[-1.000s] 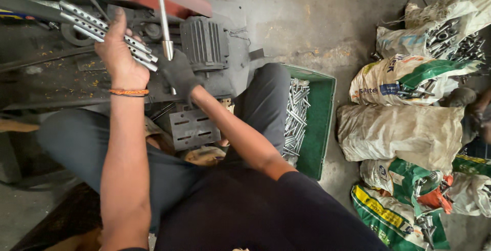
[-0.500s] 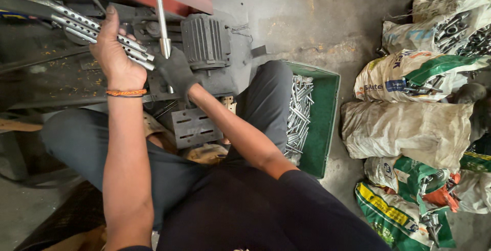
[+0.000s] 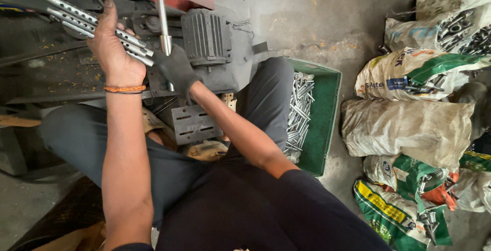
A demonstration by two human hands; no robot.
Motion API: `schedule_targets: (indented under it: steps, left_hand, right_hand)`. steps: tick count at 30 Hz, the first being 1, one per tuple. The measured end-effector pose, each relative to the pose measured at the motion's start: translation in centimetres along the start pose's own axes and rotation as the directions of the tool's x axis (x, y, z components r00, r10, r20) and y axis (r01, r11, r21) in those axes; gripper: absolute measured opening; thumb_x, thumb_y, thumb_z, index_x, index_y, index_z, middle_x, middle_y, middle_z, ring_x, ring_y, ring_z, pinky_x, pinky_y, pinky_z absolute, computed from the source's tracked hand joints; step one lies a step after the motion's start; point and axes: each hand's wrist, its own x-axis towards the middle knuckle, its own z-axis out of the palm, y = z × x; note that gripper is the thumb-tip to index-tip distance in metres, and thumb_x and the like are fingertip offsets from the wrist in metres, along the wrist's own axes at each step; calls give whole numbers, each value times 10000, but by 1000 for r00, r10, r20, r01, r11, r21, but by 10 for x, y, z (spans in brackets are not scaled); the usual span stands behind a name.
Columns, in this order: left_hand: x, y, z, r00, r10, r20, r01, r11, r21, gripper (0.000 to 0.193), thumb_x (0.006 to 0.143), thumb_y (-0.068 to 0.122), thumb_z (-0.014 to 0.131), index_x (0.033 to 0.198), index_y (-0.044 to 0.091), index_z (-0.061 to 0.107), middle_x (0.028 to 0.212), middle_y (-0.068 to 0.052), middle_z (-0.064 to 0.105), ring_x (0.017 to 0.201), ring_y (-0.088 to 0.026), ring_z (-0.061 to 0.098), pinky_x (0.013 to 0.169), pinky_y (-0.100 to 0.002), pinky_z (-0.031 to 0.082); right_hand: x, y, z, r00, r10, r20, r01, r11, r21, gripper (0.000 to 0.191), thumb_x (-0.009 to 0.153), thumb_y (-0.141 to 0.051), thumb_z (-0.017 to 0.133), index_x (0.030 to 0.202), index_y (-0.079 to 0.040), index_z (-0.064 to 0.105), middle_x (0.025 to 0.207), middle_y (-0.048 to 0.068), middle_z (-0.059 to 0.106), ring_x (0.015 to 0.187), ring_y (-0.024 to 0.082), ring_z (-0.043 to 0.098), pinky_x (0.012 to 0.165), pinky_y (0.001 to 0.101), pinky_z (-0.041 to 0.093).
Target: The person sits on the floor holding a fluted metal rod and presses its end against a spinning grinding wheel, rotating and repositioning the rod to grind its tip. They repeat the grinding on multiple rods, then hold a rod up to view the ground end.
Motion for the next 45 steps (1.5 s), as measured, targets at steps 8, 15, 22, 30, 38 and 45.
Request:
schedule_targets:
  steps: [8, 15, 22, 30, 38, 45]
  left_hand:
    - [-1, 1, 2, 1000, -4, -5, 4, 1000, 29, 285, 856, 187, 896, 832, 102, 624, 663, 9, 523, 523, -118, 506, 500, -276, 442]
    - [-1, 1, 1, 1000, 21, 4, -21, 1000, 17, 285, 883, 164, 905, 867, 88, 632, 693, -2, 529, 554, -123, 513, 533, -277, 454]
    - [-1, 1, 1, 1000, -6, 16, 6, 1000, -4, 297, 879, 165, 907, 875, 94, 619, 692, -1, 530, 552, -121, 511, 528, -276, 447]
    - [0, 0, 1, 1000, -2, -11, 2, 1000, 22, 297, 851, 184, 919, 866, 96, 635, 692, 4, 535, 553, -115, 517, 528, -272, 460]
    - [-2, -1, 5, 1000, 12, -21, -12, 1000, 9, 302, 850, 167, 932, 877, 88, 642, 704, 6, 536, 566, -110, 513, 538, -270, 460]
    - [-1, -3, 4, 1000, 12, -27, -12, 1000, 20, 291, 850, 158, 926, 874, 95, 643, 699, 10, 533, 564, -106, 513, 542, -267, 468]
  right_hand:
    - [3, 1, -5, 1000, 23, 9, -24, 1000, 16, 206, 889, -201, 622, 841, -33, 514, 558, 39, 480, 360, 183, 511, 296, 397, 459]
    - [2, -1, -2, 999, 48, -3, -48, 998, 39, 197, 886, -201, 625, 881, -49, 499, 564, 44, 492, 360, 177, 502, 297, 392, 450]
    - [3, -7, -6, 1000, -20, 22, 20, 1000, 6, 236, 897, -212, 606, 798, -6, 547, 531, 63, 519, 347, 188, 524, 299, 385, 433]
    - [12, -15, -5, 997, -72, 4, 72, 994, -81, 278, 890, -216, 644, 753, 25, 625, 551, 41, 548, 399, 145, 522, 354, 349, 429]
    - [15, -30, -7, 999, -27, 25, 28, 999, -38, 226, 839, -208, 653, 772, 5, 623, 548, 67, 566, 377, 173, 521, 332, 362, 422]
    - [27, -32, -9, 997, -80, 10, 81, 995, -62, 284, 887, -188, 636, 759, 66, 631, 572, 61, 577, 421, 148, 536, 370, 352, 442]
